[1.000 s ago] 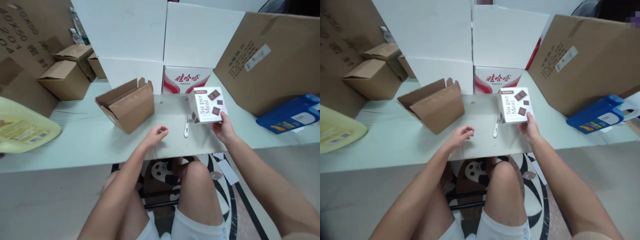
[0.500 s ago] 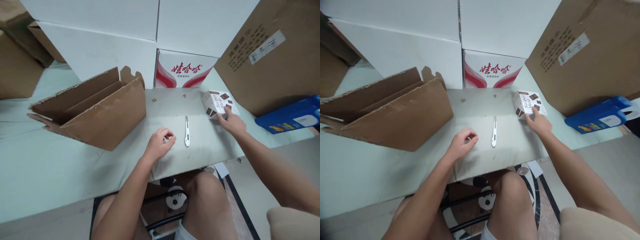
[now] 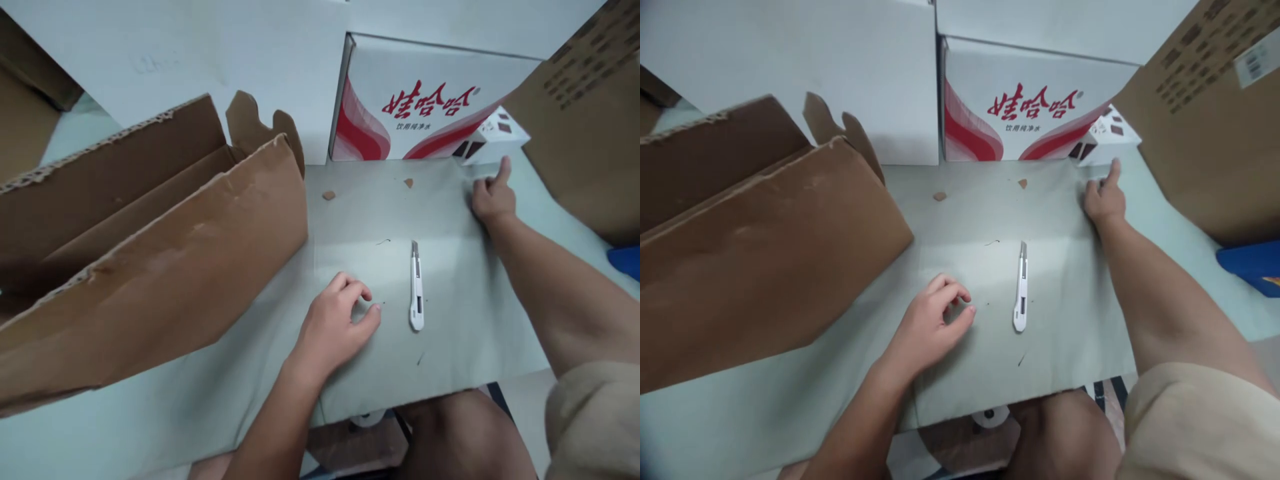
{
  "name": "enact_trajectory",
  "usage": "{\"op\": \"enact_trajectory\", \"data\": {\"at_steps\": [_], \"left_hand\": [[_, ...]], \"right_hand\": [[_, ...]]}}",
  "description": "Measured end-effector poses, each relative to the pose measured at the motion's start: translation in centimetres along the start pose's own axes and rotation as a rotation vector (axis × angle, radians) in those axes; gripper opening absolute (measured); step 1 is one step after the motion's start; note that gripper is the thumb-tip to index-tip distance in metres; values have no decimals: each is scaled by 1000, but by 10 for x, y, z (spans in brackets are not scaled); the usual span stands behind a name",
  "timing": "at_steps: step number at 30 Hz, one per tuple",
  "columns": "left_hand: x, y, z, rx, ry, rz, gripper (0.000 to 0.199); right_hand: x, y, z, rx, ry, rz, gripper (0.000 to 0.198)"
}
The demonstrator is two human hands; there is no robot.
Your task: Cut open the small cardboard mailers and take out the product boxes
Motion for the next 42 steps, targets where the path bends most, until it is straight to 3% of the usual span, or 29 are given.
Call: {"op": "enact_trajectory", "data": {"at_steps": [2,5,11,17,20,23,25,27,29,32,34,36,42], "left_hand": [[-2,0,0,15,-1,18,17],[-5,0,2,67,-16,53,16],[-7,2,5,101,-2,91,14],[-19,9,-1,70,37,167,13],[-28,9,-17,8,88,171,14],[-35,6,-35,-43,154,156,14],[-37,4,-43,-42,186,178,13],[-39,2,-48,-35,195,205,13],[-41,-1,-49,-35,191,211,14],[-44,-2,-51,-33,194,207,14],[-48,-1,-52,-23,192,208,15],[-51,-1,-54,-4,184,201,17],[-59,-10,-50,85,104,128,20]], "right_hand": [[-6,0,1,-177,106,-8,41],[-14,-4,2,-351,139,-40,29],[-32,-16,2,-460,49,-63,25],[-88,-51,10,-595,-57,-154,15],[-119,-96,29,-574,-84,-287,20],[-138,-163,50,-483,-140,-464,39],[-145,-218,58,-345,-133,-583,45],[-149,-273,63,-29,-144,-686,42],[-150,-315,77,158,-300,-615,33],[-164,-347,100,116,-564,-505,23],[-176,-347,101,65,-594,-478,24],[-188,-330,92,52,-573,-409,25],[-228,-223,46,205,-529,-99,23]]}}
Point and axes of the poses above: each hand's wrist, its own x-axis towards the middle knuckle, its own z-axis out of the palm, y = z × x, the point moved 5 cm from there along x, towards the middle knuckle, and after that the axes turned 6 degrees about -y, right-handed, at the moved point
